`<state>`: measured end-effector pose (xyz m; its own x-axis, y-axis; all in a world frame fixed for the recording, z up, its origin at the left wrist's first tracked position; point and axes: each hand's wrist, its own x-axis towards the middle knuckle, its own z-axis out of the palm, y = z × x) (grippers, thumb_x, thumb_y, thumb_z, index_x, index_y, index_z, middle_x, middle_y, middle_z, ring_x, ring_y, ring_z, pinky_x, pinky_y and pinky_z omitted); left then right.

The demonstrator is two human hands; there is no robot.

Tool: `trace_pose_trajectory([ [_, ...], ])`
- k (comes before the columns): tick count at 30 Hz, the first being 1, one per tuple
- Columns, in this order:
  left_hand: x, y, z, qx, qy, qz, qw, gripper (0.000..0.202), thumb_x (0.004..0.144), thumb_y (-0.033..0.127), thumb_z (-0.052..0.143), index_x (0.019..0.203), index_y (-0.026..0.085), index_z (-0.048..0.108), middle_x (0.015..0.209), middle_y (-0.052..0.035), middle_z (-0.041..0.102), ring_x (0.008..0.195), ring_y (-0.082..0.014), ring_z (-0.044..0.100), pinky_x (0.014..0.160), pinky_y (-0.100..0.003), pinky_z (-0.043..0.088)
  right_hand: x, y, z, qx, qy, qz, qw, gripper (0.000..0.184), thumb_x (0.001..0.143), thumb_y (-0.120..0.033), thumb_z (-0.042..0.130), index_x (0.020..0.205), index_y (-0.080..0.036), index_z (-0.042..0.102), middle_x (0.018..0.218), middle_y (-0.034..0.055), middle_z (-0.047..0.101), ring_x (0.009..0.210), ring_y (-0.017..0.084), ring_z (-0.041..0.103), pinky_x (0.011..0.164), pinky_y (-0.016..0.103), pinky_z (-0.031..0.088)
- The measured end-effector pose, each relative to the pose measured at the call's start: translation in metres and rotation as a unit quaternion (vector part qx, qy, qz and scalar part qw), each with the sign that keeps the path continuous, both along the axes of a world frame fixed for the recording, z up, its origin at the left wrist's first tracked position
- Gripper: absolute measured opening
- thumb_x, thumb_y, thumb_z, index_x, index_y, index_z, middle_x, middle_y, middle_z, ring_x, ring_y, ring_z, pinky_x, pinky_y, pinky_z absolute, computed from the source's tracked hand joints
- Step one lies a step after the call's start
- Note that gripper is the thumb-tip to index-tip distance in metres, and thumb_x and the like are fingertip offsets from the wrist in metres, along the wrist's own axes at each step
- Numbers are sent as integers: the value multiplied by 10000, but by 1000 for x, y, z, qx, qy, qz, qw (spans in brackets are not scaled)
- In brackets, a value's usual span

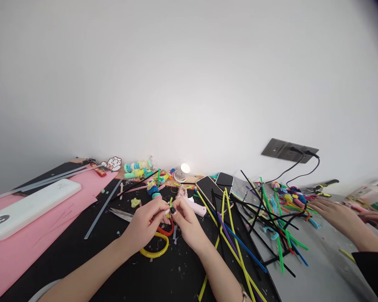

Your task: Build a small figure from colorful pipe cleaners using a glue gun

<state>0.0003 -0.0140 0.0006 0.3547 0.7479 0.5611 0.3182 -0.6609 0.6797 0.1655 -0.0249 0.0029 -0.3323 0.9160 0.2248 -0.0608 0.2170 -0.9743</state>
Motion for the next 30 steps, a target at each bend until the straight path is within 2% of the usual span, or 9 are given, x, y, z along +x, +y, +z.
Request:
trace_pose_trajectory([
  [5,-1,-1,-1,64,10,15,998,164,937,152,415,872,202,557,758,9,641,633,-111,621,819,-291,500,-1,-1,3,4,5,-1,1000,254,912,-428,511,811,-210,427,733,-31,398,659,129,355,606,250,287],
  [8,0,-1,-3,59,10,23,998,171,936,174,420,865,204,572,737,10,629,662,-125,623,819,-302,502,-2,-2,3,6,1,-5,1000,253,913,-424,504,806,-211,419,722,-36,386,645,127,342,598,247,288],
  [10,1,0,-3,12,4,17,1000,181,933,209,420,850,206,581,737,3,632,665,-138,633,766,-303,518,-3,-2,3,8,-9,-20,1000,242,915,-417,496,809,-213,422,724,-34,386,655,130,354,602,246,303],
  [12,2,0,-1,-74,-25,3,997,176,926,258,434,841,206,580,726,-1,633,641,-149,650,678,-293,536,-3,-2,4,15,-22,-37,999,235,915,-413,490,809,-211,433,730,-30,389,670,134,369,609,246,317],
  [15,3,2,3,-212,-103,-7,972,155,889,340,505,863,201,569,659,11,630,603,-171,673,606,-296,552,-1,-1,5,22,-38,-52,998,228,918,-412,468,823,-205,467,733,-22,409,664,135,382,603,249,331],
  [17,2,4,5,-268,-154,4,951,204,850,395,569,880,193,567,631,15,636,596,-183,678,609,-313,565,0,0,5,30,-50,-81,995,226,929,-406,439,833,-205,476,731,-15,433,662,139,399,603,253,344],
  [21,-3,11,2,-322,-249,22,913,302,790,437,659,937,185,580,705,10,667,642,-170,679,663,-322,582,1,2,3,64,-108,-149,981,195,934,-362,431,822,-207,464,738,-11,454,684,145,429,641,263,357],
  [24,-5,14,-3,-341,-301,4,891,313,790,416,678,988,197,575,785,8,677,682,-150,671,710,-317,584,-1,1,2,70,-163,-123,976,180,904,-337,488,793,-196,491,695,-18,469,637,137,425,598,255,329],
  [30,-1,12,-4,-346,-279,-18,895,296,808,413,657,992,199,565,809,-7,682,721,-163,672,746,-344,585,-5,1,0,46,-147,-88,984,241,911,-343,460,741,-180,507,642,-25,480,585,122,422,558,246,314],
])
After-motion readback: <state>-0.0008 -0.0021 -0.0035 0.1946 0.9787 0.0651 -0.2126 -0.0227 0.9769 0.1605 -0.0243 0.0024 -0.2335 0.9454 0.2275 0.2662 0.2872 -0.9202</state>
